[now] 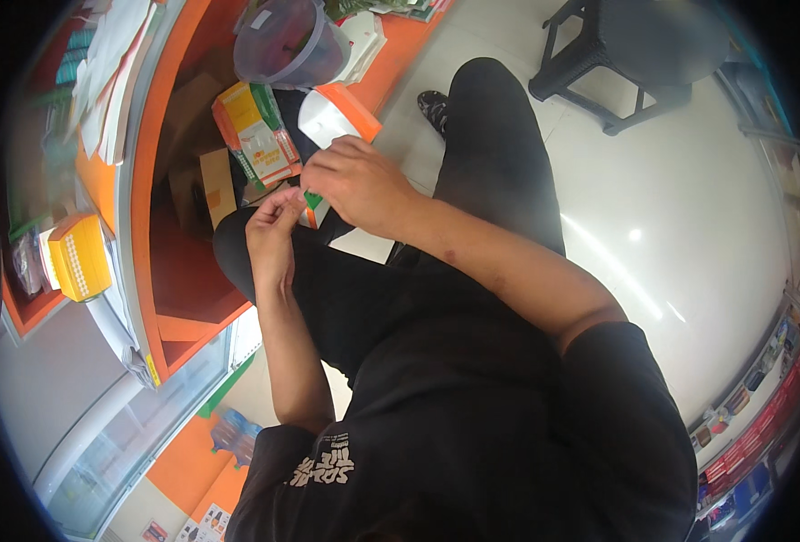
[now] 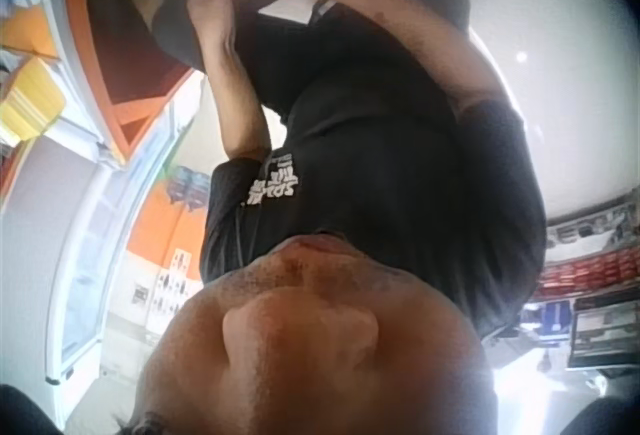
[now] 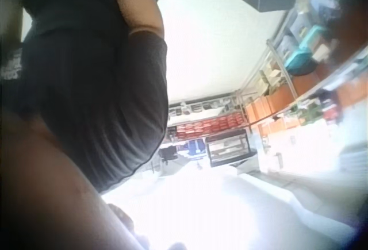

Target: The person assembles small paper boxes by folding flat sheets and tucking flaps into slots. They handle multiple boxes one at a time, folding edges and securing the structure by hand, then placing finished units on a nearby counter.

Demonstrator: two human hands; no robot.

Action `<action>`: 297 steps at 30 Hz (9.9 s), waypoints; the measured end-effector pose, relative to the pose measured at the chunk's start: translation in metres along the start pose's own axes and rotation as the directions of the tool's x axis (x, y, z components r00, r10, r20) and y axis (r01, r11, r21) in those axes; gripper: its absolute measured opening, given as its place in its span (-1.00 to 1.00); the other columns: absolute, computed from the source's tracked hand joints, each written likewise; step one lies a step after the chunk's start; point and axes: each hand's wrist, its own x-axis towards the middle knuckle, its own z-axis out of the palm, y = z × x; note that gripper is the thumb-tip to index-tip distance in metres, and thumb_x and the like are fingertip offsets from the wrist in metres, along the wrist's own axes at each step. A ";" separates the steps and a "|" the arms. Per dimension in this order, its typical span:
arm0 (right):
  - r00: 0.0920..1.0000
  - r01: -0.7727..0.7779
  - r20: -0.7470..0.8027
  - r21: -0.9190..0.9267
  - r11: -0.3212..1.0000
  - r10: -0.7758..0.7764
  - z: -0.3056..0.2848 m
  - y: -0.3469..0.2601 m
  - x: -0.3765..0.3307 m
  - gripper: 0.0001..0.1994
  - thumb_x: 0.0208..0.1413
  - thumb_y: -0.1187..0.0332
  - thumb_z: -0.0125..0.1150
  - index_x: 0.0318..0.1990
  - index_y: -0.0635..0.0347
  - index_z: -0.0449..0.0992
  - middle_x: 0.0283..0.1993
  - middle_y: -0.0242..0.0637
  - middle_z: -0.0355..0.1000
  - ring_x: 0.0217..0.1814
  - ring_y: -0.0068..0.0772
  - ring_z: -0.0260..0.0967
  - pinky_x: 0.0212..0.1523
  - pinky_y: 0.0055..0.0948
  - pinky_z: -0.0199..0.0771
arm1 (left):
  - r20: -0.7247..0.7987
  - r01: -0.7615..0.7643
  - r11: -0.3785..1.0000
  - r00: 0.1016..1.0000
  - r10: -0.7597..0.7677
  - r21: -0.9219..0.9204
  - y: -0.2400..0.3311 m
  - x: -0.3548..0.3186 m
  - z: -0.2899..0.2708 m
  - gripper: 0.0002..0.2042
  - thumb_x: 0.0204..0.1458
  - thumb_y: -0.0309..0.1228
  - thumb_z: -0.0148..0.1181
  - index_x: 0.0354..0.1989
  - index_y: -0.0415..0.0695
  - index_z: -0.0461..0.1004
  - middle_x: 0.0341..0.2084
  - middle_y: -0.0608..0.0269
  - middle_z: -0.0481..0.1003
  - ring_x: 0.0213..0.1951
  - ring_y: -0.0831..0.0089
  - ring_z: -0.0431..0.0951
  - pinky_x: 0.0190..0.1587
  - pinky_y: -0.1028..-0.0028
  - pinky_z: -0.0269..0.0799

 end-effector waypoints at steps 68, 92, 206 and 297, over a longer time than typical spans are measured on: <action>0.678 -0.734 0.460 0.466 0.495 0.573 -0.106 0.012 0.024 -0.60 0.30 0.04 0.12 0.03 0.19 0.42 -0.10 -0.40 0.48 -0.06 -0.60 0.40 -0.02 -0.49 0.41 | -0.086 -0.602 0.506 0.588 0.804 0.618 0.092 -0.033 -0.013 -0.80 0.18 -0.33 0.16 -0.13 -0.16 0.52 -0.17 0.13 0.52 -0.05 0.24 0.44 0.02 0.34 0.31; 0.499 -0.648 0.480 0.760 -0.057 0.721 -0.043 -0.020 0.015 -0.39 0.38 -0.09 -0.13 0.08 0.43 0.44 0.03 -0.16 0.50 0.02 -0.50 0.45 0.05 -0.46 0.43 | 0.024 -0.123 0.958 0.991 0.133 -0.259 0.002 -0.023 0.016 -0.72 0.15 -0.28 0.32 -0.43 -0.08 0.32 -0.51 0.43 0.45 -0.48 0.74 0.34 -0.42 0.65 0.28; 0.940 0.254 0.336 -0.602 0.757 -0.048 0.005 -0.117 0.375 -0.46 0.03 0.02 0.33 0.10 0.16 0.50 0.08 -0.05 0.50 0.14 -0.05 0.45 0.14 -0.17 0.43 | 0.020 -0.111 0.461 0.980 0.197 0.881 0.277 0.029 -0.327 -0.23 0.15 0.32 -0.13 0.23 -0.14 0.40 0.20 0.11 0.40 0.20 0.31 0.40 0.27 0.40 0.19; 0.673 -0.324 -0.716 -0.063 0.944 0.183 -0.275 -0.130 -0.047 -0.87 0.16 0.43 0.20 -0.19 0.28 0.47 -0.03 -0.18 0.45 -0.01 -0.12 0.44 -0.05 -0.25 0.46 | 0.494 -0.796 0.513 0.321 0.808 -0.322 0.152 -0.058 0.276 -0.69 0.24 -0.40 0.18 -0.01 -0.45 0.52 -0.18 0.15 0.59 -0.24 0.50 0.54 -0.22 0.52 0.46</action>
